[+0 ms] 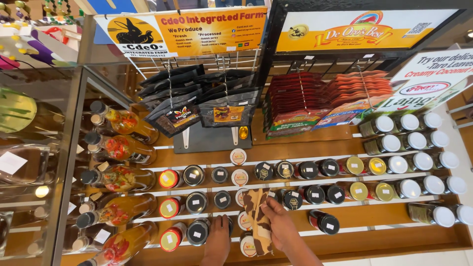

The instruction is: The person wipes the lids of various jars on a store shelf using a cloth. They pick up individual jars, wipe the tops, and place them back on the shelf, moving from one section to another.

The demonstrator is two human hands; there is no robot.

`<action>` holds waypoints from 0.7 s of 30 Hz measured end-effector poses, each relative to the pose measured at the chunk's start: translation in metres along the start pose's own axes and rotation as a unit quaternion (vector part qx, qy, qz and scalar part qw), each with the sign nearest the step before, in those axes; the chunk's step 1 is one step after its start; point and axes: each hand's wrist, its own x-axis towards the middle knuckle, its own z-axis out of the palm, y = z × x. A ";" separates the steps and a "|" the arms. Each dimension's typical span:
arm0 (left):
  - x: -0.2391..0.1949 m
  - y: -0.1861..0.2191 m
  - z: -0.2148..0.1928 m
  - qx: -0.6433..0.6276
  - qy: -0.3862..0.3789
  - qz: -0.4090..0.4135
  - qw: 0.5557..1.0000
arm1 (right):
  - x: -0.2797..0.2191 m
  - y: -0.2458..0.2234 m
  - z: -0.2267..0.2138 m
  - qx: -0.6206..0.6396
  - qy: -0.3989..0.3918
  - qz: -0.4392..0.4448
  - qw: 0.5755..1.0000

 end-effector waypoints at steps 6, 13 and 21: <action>-0.027 0.036 -0.108 -0.128 0.017 -0.071 0.989 | -0.011 0.017 -0.004 -0.153 0.011 -0.040 0.987; -0.048 0.062 -0.208 -0.263 0.048 -0.083 0.960 | -0.052 0.041 0.041 -0.503 -0.171 -0.453 0.716; -0.045 0.041 -0.166 -0.566 -0.041 -0.036 0.822 | -0.010 0.003 0.060 -0.262 -0.143 0.044 0.954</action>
